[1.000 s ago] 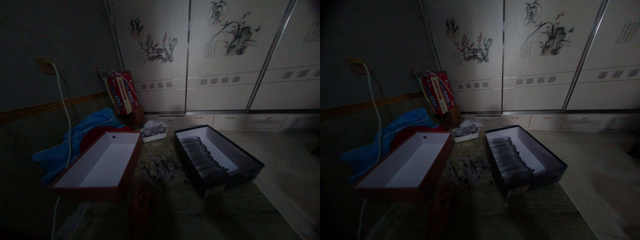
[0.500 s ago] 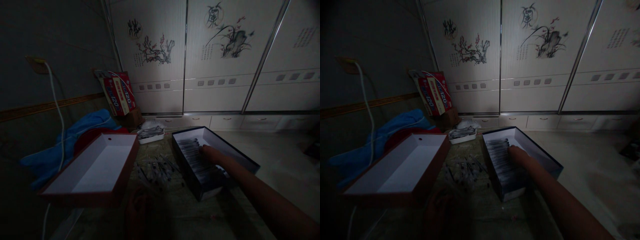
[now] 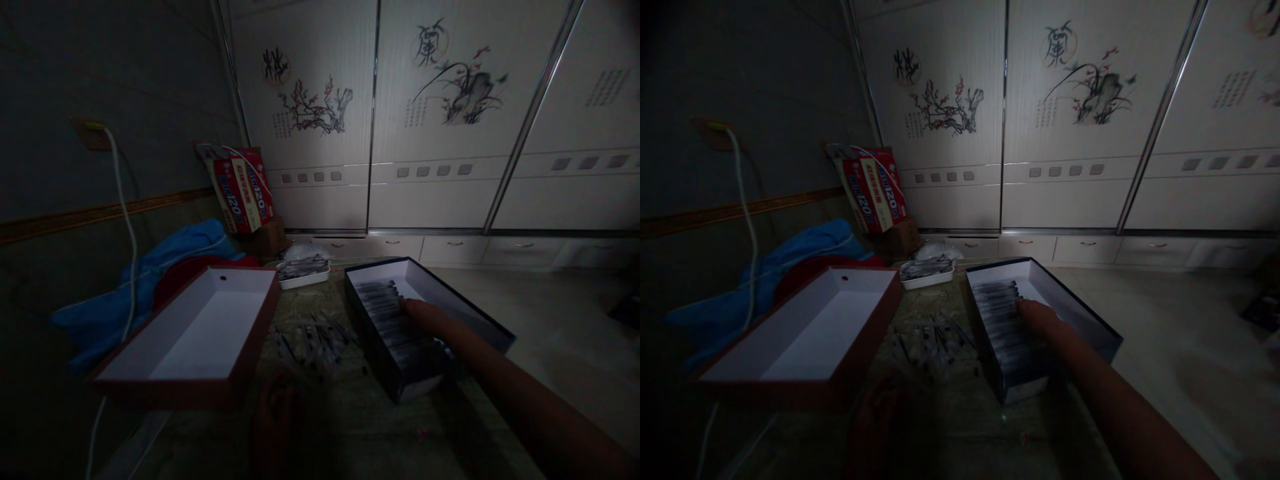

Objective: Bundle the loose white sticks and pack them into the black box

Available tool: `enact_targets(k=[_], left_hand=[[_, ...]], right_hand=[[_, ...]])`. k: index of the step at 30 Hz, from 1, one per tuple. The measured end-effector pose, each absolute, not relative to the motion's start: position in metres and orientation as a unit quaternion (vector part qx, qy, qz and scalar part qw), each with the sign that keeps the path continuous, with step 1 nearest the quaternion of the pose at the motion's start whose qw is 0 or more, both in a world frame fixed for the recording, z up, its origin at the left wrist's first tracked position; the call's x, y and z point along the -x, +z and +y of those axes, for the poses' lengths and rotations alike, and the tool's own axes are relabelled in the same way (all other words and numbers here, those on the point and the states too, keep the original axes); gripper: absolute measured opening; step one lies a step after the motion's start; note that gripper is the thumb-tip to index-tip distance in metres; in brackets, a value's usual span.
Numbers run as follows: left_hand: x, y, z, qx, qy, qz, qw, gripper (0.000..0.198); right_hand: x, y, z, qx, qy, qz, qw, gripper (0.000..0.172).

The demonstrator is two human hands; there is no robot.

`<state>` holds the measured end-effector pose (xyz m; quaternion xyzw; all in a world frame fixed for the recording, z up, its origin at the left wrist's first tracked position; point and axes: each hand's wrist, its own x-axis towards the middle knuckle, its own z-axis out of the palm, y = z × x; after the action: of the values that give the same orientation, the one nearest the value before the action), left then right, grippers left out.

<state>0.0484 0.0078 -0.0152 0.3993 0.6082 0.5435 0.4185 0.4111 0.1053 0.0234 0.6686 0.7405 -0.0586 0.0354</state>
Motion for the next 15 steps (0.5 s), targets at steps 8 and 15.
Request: enact_targets(k=[8, 15], left_hand=[[-0.049, -0.019, 0.009, -0.392, 0.543, 0.621, 0.407, 0.051], [-0.058, -0.008, -0.004, -0.441, 0.517, 0.627, 0.381, 0.050]], right_hand=[[-0.418, 0.069, 0.082, -0.690, -0.054, 0.719, -0.060, 0.012], [-0.340, 0.100, -0.003, -0.548, -0.320, 0.663, -0.397, 0.020]])
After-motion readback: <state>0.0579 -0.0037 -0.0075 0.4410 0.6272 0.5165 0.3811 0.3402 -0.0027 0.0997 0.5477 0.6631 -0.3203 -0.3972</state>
